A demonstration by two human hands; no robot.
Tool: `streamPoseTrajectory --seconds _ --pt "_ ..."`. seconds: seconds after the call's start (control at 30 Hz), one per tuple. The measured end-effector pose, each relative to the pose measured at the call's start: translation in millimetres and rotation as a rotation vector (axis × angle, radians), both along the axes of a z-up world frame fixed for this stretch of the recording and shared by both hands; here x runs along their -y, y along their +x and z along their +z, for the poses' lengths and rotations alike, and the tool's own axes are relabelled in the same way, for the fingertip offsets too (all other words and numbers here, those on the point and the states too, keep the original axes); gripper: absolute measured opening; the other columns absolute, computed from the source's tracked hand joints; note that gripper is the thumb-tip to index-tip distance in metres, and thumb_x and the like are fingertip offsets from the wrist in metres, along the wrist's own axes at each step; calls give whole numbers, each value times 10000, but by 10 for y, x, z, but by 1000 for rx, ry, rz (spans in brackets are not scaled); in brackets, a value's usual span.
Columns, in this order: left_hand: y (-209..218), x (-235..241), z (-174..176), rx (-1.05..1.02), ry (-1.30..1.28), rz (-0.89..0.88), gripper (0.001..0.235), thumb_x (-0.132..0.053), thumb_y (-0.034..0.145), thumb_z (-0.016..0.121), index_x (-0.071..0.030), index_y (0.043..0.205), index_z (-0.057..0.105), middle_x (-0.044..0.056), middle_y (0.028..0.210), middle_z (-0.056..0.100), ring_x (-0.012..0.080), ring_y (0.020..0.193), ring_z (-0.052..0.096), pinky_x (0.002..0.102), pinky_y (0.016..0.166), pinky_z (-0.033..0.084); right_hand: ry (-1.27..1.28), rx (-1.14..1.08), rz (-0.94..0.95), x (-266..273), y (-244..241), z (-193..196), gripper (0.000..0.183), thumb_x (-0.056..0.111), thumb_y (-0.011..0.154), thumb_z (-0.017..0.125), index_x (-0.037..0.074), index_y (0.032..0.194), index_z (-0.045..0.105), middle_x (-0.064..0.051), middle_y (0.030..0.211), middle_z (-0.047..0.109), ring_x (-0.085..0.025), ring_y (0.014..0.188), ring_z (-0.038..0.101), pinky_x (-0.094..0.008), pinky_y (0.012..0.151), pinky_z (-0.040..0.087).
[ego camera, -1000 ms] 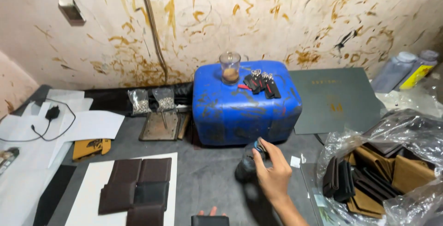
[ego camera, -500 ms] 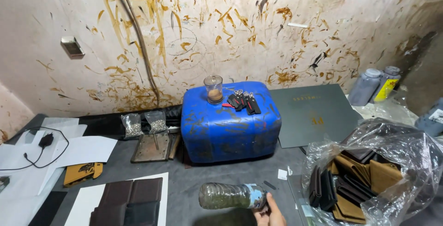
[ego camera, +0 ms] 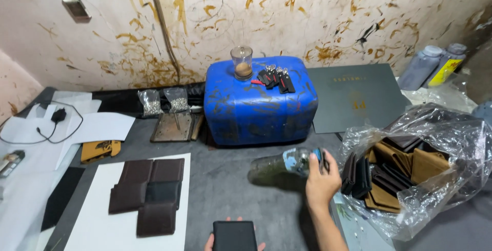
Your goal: Inspecting the interior and exterior of leather wallets on a workbench
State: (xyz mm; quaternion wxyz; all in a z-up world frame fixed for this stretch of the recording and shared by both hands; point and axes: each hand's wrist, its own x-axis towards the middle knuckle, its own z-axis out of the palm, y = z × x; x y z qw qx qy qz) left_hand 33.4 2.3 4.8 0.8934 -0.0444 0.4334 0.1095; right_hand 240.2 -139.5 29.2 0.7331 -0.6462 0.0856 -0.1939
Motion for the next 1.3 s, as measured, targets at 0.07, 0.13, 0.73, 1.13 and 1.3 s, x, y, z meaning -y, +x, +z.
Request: streamPoseTrajectory --seconds 0.07,0.13,0.73,1.13,1.3 --pt "-57 9 189 -29 -38 -9 634 -635 985 307 -305 1488 506 57 1572 500 421 1457 418 732 1139 247 -283 200 37 -21 42 191 358 136 912 740 43 1253 682 -130 1193 718 -222 1080 697 -313 994 535" --pt "-83 32 279 -53 -73 -21 619 -610 1012 298 -298 1497 524 67 1559 525 432 1443 440 716 1137 266 -559 408 82 -86 116 279 284 127 905 762 75 1181 723 -84 1133 731 -203 1033 690 -321 964 511" --pt "-312 45 381 194 185 12 533 -457 964 371 -175 1396 505 237 1523 504 520 1466 427 820 1090 268 -624 573 90 -142 -824 522 215 39 1092 566 -17 1233 719 -159 1049 629 -274 979 605 -369 857 483" --pt "-319 79 -74 563 581 129 421 -553 974 512 -161 1101 595 140 1519 498 410 1311 539 645 964 502 -731 644 823 -169 -2214 -328 367 -39 1010 524 -49 1377 529 -231 1091 577 -331 885 554 -409 778 497" --pt "-365 117 -11 631 591 169 404 -510 1009 495 -139 1118 613 189 1499 502 441 1347 510 530 1077 417 -931 601 626 -77 -1979 -634 455 -119 975 511 -13 1417 526 -223 1095 572 -343 865 534 -429 776 518"
